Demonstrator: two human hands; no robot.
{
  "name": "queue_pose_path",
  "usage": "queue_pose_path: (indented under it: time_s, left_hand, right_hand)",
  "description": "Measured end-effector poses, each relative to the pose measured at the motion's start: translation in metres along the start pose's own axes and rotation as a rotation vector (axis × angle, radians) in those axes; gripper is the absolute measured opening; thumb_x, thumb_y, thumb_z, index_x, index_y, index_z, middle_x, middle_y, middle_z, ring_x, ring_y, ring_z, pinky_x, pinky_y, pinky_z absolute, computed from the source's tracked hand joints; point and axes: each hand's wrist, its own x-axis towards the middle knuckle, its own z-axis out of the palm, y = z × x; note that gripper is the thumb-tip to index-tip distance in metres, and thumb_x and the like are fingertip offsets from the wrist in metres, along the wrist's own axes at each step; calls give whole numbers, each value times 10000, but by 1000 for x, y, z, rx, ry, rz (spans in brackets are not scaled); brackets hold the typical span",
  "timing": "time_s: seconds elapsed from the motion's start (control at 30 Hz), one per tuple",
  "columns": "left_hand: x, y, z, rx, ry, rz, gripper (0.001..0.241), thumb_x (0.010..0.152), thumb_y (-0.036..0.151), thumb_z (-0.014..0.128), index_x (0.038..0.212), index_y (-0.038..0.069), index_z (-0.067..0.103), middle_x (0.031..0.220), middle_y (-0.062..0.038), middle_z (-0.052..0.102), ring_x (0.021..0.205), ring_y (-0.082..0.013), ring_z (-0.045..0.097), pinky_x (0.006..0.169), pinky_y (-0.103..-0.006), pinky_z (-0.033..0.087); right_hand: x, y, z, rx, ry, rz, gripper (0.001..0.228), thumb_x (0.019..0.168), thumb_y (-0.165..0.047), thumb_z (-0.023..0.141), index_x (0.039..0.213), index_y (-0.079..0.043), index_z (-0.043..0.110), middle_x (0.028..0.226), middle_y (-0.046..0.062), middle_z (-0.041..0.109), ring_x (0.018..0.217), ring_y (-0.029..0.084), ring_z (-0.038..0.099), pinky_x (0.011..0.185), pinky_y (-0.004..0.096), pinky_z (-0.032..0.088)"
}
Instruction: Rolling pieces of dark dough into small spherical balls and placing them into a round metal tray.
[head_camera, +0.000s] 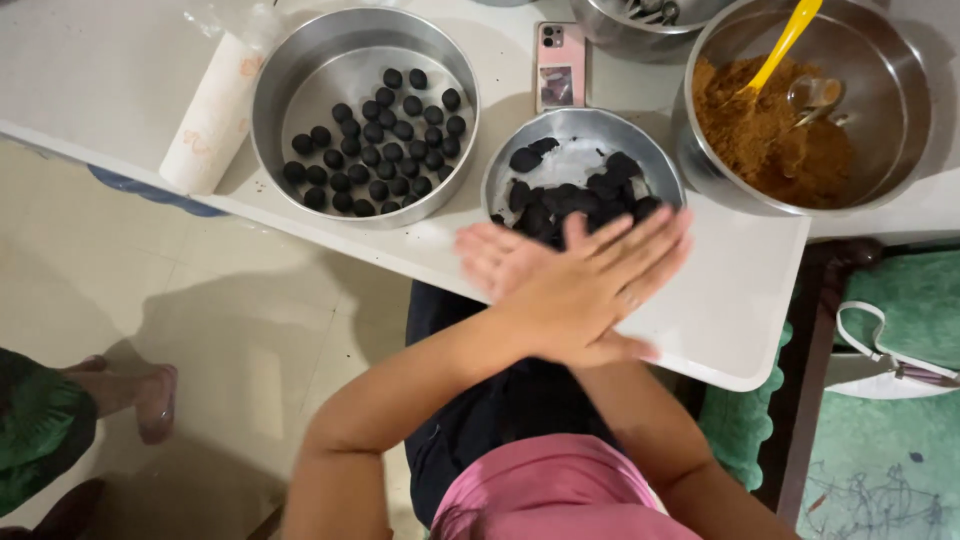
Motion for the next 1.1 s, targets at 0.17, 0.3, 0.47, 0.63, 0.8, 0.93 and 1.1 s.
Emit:
queue_pose_path:
  time_s: [0.17, 0.3, 0.47, 0.63, 0.8, 0.93, 1.1]
  left_hand:
    - [0, -31, -20, -101, -11, -217, 937, 1042, 481, 495, 1693, 156, -97, 1758, -116, -146, 1658, -343, -26, 1361, -557, 67]
    - [-26, -42, -58, -139, 71, -382, 871, 993, 176, 611, 1712, 183, 119, 1770, -90, 49, 1662, -306, 126, 1367, -538, 100]
    - [-34, -18, -90, -219, 101, -383, 633, 974, 145, 695, 1562, 172, 460, 1666, -96, 376, 1554, -325, 397, 1287, -463, 323]
    - [-37, -15, -66, -168, -20, -274, 564, 877, 60, 640, 1421, 209, 627, 1555, -104, 525, 1441, -356, 506, 1171, -425, 442]
    - [-41, -16, -53, 7, -192, -216, 471, 903, 52, 593, 1339, 206, 686, 1326, -78, 648, 1296, -313, 607, 1072, -411, 491]
    - [-59, -38, -56, -86, -199, -314, 470, 892, 43, 575, 1324, 183, 697, 1318, -70, 668, 1220, -301, 646, 983, -396, 513]
    - [-118, -103, -89, -305, 289, -562, 370, 905, -25, 712, 1257, 87, 724, 1328, -97, 704, 1204, -257, 682, 971, -348, 594]
  right_hand:
    - [3, 5, 43, -466, 339, -82, 975, 1011, -651, 279, 1608, 106, 140, 1690, 309, 209, 1594, 404, 234, 1332, 493, 166]
    - [-23, -25, 27, 176, 180, -145, 1085, 958, -792, 207, 1636, 55, 194, 1685, 201, 263, 1568, 334, 271, 1334, 474, 189]
    - [7, -27, 72, 202, 372, -294, 1114, 950, -777, 216, 1600, 126, 179, 1672, 280, 236, 1557, 386, 233, 1279, 488, 178]
    - [7, -20, 55, 27, 355, -234, 1040, 997, -712, 225, 1612, 126, 191, 1700, 300, 208, 1596, 427, 181, 1308, 511, 138]
    - [2, -11, 47, -82, 369, -159, 1015, 992, -683, 249, 1597, 131, 233, 1716, 277, 211, 1610, 436, 166, 1309, 529, 127]
    - [-19, -21, 17, 47, 369, -124, 1001, 996, -698, 239, 1584, 111, 273, 1687, 289, 240, 1577, 451, 195, 1290, 539, 164]
    - [-50, -55, 26, 94, 598, -334, 981, 1011, -739, 243, 1552, 66, 390, 1609, 254, 429, 1464, 451, 401, 1215, 581, 259]
